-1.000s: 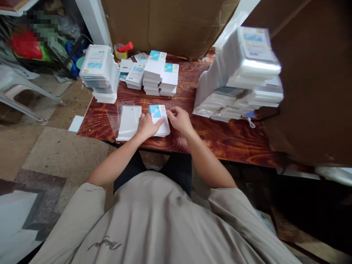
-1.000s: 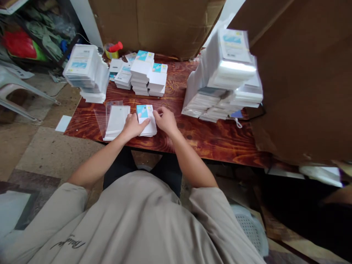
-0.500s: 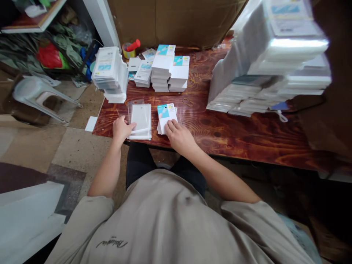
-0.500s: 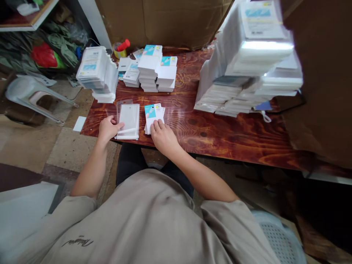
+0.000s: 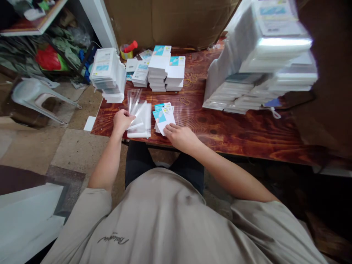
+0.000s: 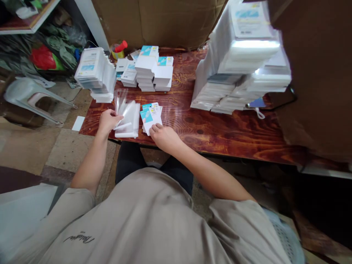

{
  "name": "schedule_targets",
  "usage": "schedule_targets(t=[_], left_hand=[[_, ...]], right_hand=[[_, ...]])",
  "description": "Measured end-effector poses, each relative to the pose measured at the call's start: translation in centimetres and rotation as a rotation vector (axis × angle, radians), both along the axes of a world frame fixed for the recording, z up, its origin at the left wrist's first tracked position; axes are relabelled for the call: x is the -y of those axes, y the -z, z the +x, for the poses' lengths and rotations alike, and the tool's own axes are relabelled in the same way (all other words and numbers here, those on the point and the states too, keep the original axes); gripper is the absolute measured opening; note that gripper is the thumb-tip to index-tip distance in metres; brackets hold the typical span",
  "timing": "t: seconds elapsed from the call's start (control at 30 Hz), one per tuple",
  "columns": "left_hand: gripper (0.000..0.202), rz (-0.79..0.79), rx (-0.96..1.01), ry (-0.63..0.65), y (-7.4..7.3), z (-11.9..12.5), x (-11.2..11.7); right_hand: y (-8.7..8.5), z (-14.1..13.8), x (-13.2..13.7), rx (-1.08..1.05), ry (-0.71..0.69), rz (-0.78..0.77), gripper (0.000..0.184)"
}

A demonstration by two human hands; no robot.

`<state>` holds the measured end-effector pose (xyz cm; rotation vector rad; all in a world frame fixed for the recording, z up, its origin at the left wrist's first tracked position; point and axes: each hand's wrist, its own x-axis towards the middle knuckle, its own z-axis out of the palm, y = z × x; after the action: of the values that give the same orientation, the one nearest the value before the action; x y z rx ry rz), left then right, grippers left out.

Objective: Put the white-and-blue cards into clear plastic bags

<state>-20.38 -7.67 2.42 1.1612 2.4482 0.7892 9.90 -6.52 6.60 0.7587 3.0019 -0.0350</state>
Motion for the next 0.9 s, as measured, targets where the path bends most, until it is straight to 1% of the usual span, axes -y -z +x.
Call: schedule_targets(t=[0.1, 0.17, 0.23, 0.27, 0.3, 0.37, 0.4, 0.43, 0.47, 0.5, 0.57, 0.6, 0.63, 0.67, 0.73, 0.8, 0.9], left_hand=[[0.024, 0.108, 0.022, -0.03, -0.3, 0.1, 0.7], [0.017, 0.153, -0.022, -0.026, -0.5, 0.1, 1.1], [0.018, 0.237, -0.057, -0.024, -0.5, 0.0, 1.3], [0.018, 0.3, -0.019, -0.036, -0.6, 0.1, 1.4], [0.017, 0.368, 0.072, -0.059, -0.6, 0.3, 1.3], [0.015, 0.484, 0.387, -0.112, -0.7, 1.1, 1.2], [0.016, 0.521, 0.57, -0.133, -0.7, 1.8, 1.0], [0.019, 0.547, 0.731, -0.146, -0.7, 2.5, 0.9], [0.024, 0.568, 0.85, -0.148, -0.7, 3.4, 0.7], [0.029, 0.591, 0.93, -0.144, -0.7, 4.2, 0.6], [0.037, 0.641, 1.013, -0.137, -0.6, 6.0, 0.3], [0.04, 0.663, 1.033, -0.134, -0.6, 6.8, 0.3], [0.043, 0.679, 1.047, -0.129, -0.7, 7.6, 0.3], [0.045, 0.685, 1.054, -0.123, -0.7, 8.3, 0.3], [0.047, 0.677, 1.043, -0.107, -1.0, 9.3, 0.6], [0.049, 0.665, 1.034, -0.103, -1.2, 10.1, 0.9], [0.053, 0.674, 1.058, -0.097, -1.3, 10.8, 1.6]], right_hand=[[0.7, 0.9, -0.4, -0.134, 0.038, -0.038, 0.028], [1.3, 1.4, -0.5, -0.231, 0.076, -0.047, 0.029], [1.6, 1.8, -0.6, -0.395, 0.123, -0.03, 0.029], [1.6, 2.1, -0.7, -0.522, 0.16, -0.007, 0.029], [1.5, 2.4, -0.7, -0.671, 0.215, 0.017, 0.028], [0.9, 3.0, -0.4, -0.993, 0.372, 0.02, 0.025], [0.6, 3.2, -0.1, -1.132, 0.462, -0.041, 0.024], [0.3, 3.4, 0.3, -1.236, 0.546, -0.162, 0.025], [0.2, 3.5, 0.7, -1.297, 0.613, -0.337, 0.028], [0.3, 3.5, 1.2, -1.317, 0.661, -0.543, 0.032], [1.0, 3.1, 2.3, -1.276, 0.705, -0.937, 0.039], [1.5, 2.9, 2.7, -1.245, 0.717, -1.078, 0.042], [2.1, 2.6, 3.0, -1.225, 0.729, -1.175, 0.044], [2.7, 2.3, 3.2, -1.22, 0.745, -1.237, 0.045], [3.6, 1.9, 3.2, -1.241, 0.782, -1.29, 0.047], [4.0, 1.8, 2.8, -1.286, 0.823, -1.273, 0.047], [4.0, 1.8, 2.1, -1.369, 0.879, -1.209, 0.044]])
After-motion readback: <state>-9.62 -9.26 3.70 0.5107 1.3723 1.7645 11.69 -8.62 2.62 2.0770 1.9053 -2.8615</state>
